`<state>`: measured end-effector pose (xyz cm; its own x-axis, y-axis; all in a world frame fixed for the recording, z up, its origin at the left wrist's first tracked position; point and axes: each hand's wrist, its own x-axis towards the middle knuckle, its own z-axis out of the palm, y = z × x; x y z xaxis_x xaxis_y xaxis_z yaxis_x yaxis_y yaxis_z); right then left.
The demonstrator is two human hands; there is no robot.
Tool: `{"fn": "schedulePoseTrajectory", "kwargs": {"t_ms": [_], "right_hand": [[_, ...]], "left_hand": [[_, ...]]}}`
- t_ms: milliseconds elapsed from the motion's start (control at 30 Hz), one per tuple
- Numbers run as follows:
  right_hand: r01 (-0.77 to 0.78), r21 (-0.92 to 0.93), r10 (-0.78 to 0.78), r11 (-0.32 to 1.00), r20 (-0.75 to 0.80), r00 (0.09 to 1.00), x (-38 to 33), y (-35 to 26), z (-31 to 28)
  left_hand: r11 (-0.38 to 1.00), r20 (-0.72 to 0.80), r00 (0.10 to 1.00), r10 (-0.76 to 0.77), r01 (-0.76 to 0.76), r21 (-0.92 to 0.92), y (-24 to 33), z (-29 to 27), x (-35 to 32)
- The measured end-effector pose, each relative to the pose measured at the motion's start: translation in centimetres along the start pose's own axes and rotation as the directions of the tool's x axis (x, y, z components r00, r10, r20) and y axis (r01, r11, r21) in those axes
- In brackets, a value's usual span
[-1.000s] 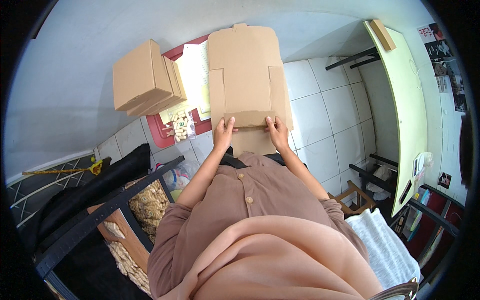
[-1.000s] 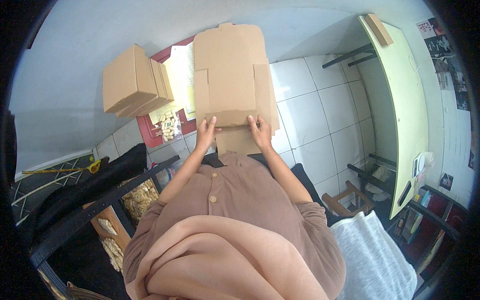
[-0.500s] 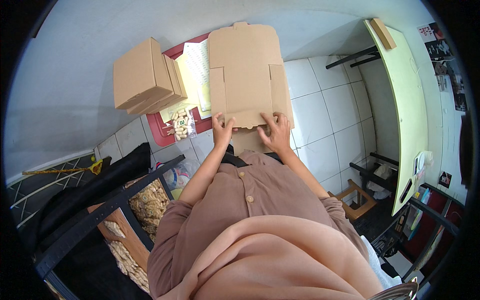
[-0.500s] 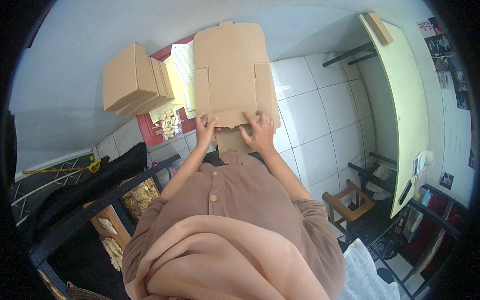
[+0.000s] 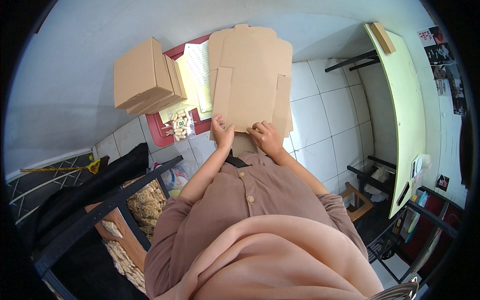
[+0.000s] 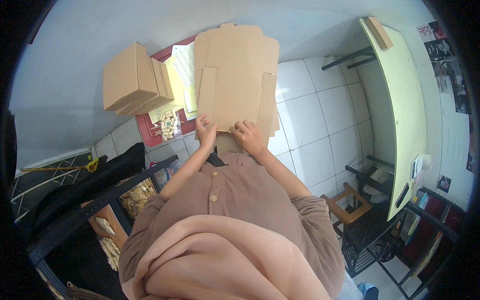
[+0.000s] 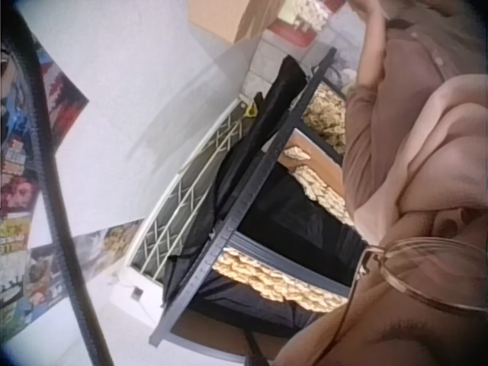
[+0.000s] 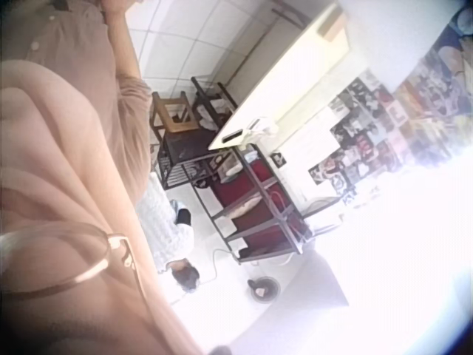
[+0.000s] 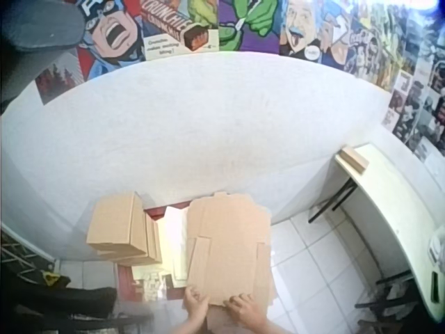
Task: The person picks up a cardboard sheet from a stack, folds the sides and flaps to assemble a small box, and places a small plastic bag of snacks inside it.
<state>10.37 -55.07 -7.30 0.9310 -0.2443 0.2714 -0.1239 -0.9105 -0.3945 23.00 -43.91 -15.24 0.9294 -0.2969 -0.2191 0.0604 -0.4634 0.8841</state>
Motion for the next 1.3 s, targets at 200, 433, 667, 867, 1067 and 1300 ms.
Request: {"fn": "schedulePoseTrajectory", "kwargs": {"t_ms": [200,433,667,867,1067,1300], "right_hand": [[-0.008,0.077,0.013,0.997,-0.067,0.998,0.2,0.0,0.6],[-0.127,0.016,0.128,0.992,-0.131,0.983,1.3,0.8,0.1],[-0.204,0.253,0.260,0.946,-0.211,0.942,2.5,1.1,-0.5],[-0.324,0.602,0.470,0.730,-0.097,0.877,4.6,-1.0,-0.9],[-0.202,0.730,0.258,0.652,0.037,0.965,6.5,-5.3,0.1],[-0.219,0.676,0.236,0.704,0.068,0.969,6.9,-6.6,1.5]], "left_hand": [[0.983,0.067,0.991,-0.118,0.126,-0.132,-0.8,0.4,0.4],[0.911,0.345,0.882,0.322,-0.189,-0.366,3.0,-1.1,-1.0],[0.973,0.466,0.859,0.211,-0.232,-0.013,4.0,-1.5,0.5],[0.838,0.276,0.846,0.456,-0.512,0.186,8.2,-4.1,-0.1],[0.895,0.300,0.854,0.426,-0.349,-0.278,7.2,-9.1,-0.5],[0.969,-0.066,0.976,0.208,-0.215,-0.119,0.1,-17.8,1.9]]}}
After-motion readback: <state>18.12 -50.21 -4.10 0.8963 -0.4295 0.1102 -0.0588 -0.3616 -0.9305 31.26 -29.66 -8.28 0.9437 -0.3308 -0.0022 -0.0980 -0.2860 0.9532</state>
